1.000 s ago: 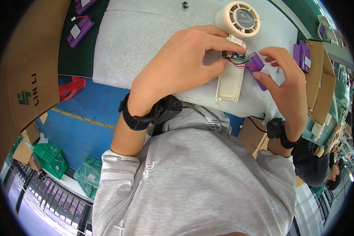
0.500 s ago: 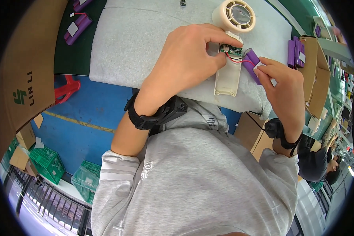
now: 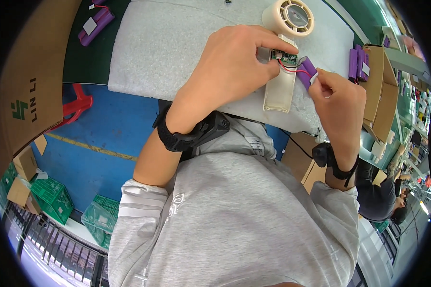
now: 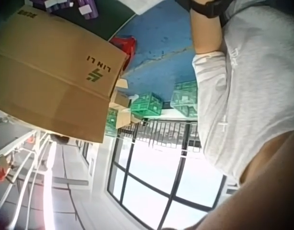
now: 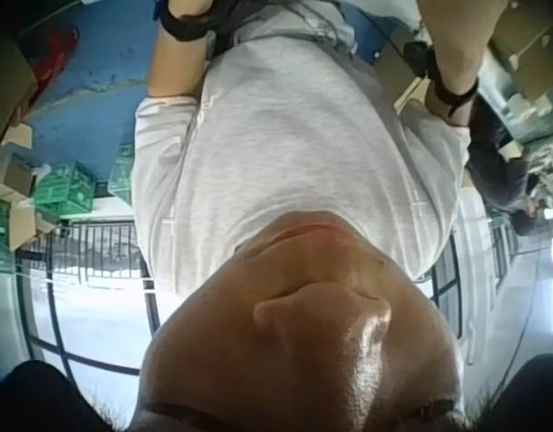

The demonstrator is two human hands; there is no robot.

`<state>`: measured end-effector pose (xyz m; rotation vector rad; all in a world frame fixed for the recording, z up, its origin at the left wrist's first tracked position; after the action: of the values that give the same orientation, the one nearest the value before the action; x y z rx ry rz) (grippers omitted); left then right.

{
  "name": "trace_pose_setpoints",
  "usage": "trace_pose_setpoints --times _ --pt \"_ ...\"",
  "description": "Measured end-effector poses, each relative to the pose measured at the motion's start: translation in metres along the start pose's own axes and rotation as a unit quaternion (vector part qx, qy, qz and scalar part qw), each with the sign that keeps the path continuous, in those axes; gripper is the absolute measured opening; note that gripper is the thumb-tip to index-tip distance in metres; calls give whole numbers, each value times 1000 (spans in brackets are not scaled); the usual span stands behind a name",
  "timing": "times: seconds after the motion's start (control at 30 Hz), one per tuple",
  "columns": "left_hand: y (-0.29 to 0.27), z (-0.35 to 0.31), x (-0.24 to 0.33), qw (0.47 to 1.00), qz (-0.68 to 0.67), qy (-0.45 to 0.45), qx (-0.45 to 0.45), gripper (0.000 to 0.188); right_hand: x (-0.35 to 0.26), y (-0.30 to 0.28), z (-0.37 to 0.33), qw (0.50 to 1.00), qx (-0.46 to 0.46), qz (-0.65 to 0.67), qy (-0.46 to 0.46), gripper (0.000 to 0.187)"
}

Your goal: The person assembles a handheld fan by connecting a battery pack to a circuit board, testing the power, and fitting the batteries into the plastic housing. They repeat this process multiple times, handling the components and wires by hand.

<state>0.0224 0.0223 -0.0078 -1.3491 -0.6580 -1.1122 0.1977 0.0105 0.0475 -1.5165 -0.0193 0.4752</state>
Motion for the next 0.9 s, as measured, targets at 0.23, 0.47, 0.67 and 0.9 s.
trace_pose_setpoints --times 0.23,0.47,0.67,0.9 --pt "1 -1 -2 1000 -1 18 15 34 14 -2 -5 993 19 115 -3 7" --pt "1 -1 -3 999 0 27 19 34 7 -4 -3 997 -36 70 5 8" --pt "1 -1 -3 1000 0 26 17 34 -3 -2 1 997 -62 20 -49 6" --pt "2 -1 -3 999 3 42 31 33 5 9 -3 995 -86 -18 -48 11"
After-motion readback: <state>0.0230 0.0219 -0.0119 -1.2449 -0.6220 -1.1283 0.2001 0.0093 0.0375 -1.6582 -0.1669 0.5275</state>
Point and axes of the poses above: each hand's wrist, its own z-axis towards the middle knuckle, its own y-axis out of the palm, x = y × z, the point moved 4 cm from there along z, towards the middle knuckle, and after that the axes turned 3 degrees about z, right-handed, at the moved point
